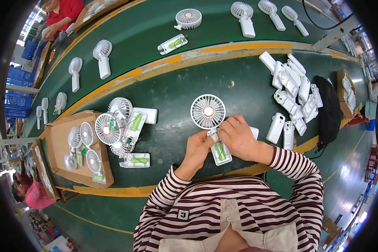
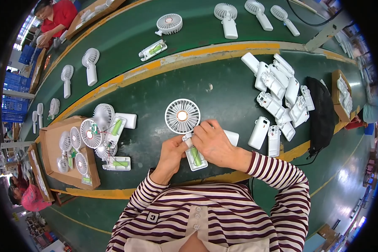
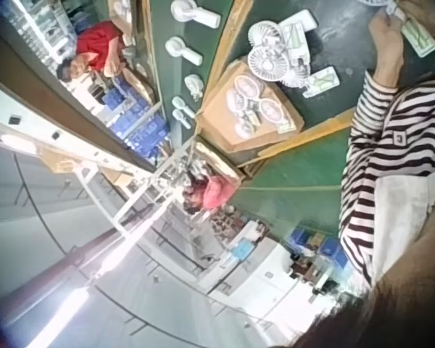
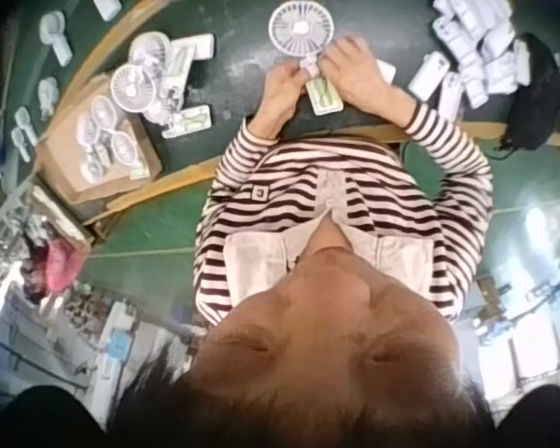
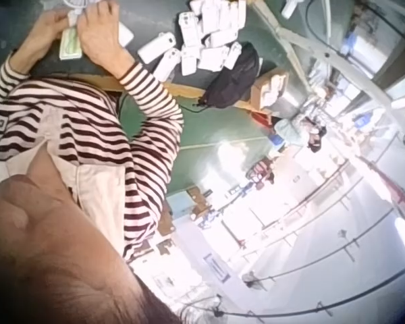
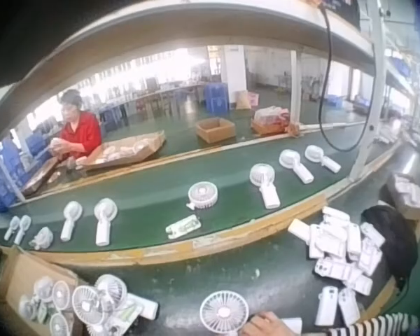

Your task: The person assembles portable fans by fitting circuit components into the fan handles, attaching the plastic cover pieces onto the handles by hand, and placing the assembled fans onto the conveyor belt.

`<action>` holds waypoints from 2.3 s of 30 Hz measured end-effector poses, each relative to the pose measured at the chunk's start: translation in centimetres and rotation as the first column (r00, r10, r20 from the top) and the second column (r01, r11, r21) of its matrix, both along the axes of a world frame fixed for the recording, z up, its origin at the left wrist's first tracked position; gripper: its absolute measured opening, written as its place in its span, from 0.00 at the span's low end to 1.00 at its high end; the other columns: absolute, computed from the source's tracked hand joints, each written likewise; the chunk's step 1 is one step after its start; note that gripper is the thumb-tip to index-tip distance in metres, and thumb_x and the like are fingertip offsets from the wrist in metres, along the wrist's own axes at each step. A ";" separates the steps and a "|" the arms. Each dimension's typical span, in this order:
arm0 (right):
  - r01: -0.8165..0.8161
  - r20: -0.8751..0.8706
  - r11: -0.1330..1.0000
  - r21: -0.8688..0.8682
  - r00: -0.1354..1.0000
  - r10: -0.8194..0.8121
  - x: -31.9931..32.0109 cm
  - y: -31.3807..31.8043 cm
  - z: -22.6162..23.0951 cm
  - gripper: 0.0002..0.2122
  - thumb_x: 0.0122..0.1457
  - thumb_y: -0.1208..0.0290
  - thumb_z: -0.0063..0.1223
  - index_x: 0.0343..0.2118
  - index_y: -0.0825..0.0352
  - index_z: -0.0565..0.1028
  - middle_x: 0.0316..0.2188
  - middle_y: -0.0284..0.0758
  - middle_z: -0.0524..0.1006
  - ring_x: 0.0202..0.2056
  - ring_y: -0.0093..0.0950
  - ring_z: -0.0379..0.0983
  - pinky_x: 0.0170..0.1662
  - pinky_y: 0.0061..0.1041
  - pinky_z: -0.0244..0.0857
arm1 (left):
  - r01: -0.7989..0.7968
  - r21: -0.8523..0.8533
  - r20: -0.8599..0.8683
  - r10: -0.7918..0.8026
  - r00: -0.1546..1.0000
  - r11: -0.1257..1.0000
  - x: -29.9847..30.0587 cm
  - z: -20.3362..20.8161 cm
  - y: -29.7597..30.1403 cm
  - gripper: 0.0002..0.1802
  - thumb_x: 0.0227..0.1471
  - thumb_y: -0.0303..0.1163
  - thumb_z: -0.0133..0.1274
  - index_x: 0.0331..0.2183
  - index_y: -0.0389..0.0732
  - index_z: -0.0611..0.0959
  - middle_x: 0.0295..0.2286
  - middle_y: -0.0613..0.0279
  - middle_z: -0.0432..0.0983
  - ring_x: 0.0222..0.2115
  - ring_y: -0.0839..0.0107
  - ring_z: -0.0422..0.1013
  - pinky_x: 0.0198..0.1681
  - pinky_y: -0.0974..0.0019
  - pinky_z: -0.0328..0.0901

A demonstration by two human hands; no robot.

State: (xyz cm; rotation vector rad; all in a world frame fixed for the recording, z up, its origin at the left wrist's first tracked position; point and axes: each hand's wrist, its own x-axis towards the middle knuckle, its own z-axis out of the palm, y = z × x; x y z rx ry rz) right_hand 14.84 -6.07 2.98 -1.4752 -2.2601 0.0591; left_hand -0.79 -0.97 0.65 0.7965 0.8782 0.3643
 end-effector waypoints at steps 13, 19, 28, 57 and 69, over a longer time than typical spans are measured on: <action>0.483 0.042 0.861 -0.162 0.875 -0.483 2.2 -4.6 1.8 0.23 0.34 0.78 0.55 0.39 0.71 0.67 0.38 0.42 0.67 0.37 0.39 0.64 0.39 0.32 0.60 | -0.014 -0.179 -0.018 0.011 1.000 0.984 0.6 0.2 0.9 0.12 0.48 0.29 0.48 0.35 0.33 0.76 0.29 0.60 0.74 0.29 0.73 0.72 0.31 0.70 0.68; 0.561 0.171 0.803 -0.201 0.827 -0.535 2.0 -5.6 1.2 0.26 0.32 0.78 0.57 0.41 0.72 0.66 0.42 0.43 0.66 0.39 0.38 0.64 0.40 0.31 0.62 | -0.009 -0.251 0.035 0.018 0.999 0.968 0.8 1.1 1.2 0.13 0.48 0.29 0.48 0.36 0.31 0.75 0.30 0.59 0.74 0.31 0.72 0.72 0.34 0.68 0.69; 0.508 0.110 0.840 -0.189 0.861 -0.496 2.4 -5.8 0.9 0.23 0.33 0.72 0.58 0.37 0.73 0.68 0.29 0.39 0.68 0.32 0.35 0.65 0.31 0.29 0.63 | 0.050 -0.263 0.082 -0.030 0.996 0.964 1.0 0.6 1.0 0.14 0.49 0.29 0.47 0.37 0.30 0.74 0.32 0.55 0.74 0.33 0.69 0.72 0.37 0.67 0.68; 0.419 -0.007 0.857 -0.301 0.897 -0.441 -3.6 -3.2 4.3 0.19 0.34 0.68 0.55 0.29 0.75 0.67 0.19 0.38 0.67 0.17 0.32 0.68 0.16 0.28 0.62 | 0.013 -0.271 0.112 0.018 0.994 0.963 1.0 1.0 0.7 0.16 0.51 0.36 0.48 0.37 0.32 0.74 0.33 0.58 0.72 0.33 0.72 0.71 0.36 0.68 0.67; 0.372 0.001 0.891 -0.261 0.923 -0.385 -3.3 -3.3 3.4 0.19 0.35 0.68 0.55 0.30 0.76 0.67 0.20 0.39 0.67 0.20 0.32 0.67 0.18 0.27 0.63 | -0.004 -0.271 0.052 0.019 0.998 0.962 1.4 0.9 0.8 0.15 0.50 0.30 0.48 0.38 0.32 0.73 0.34 0.59 0.72 0.33 0.71 0.71 0.36 0.68 0.68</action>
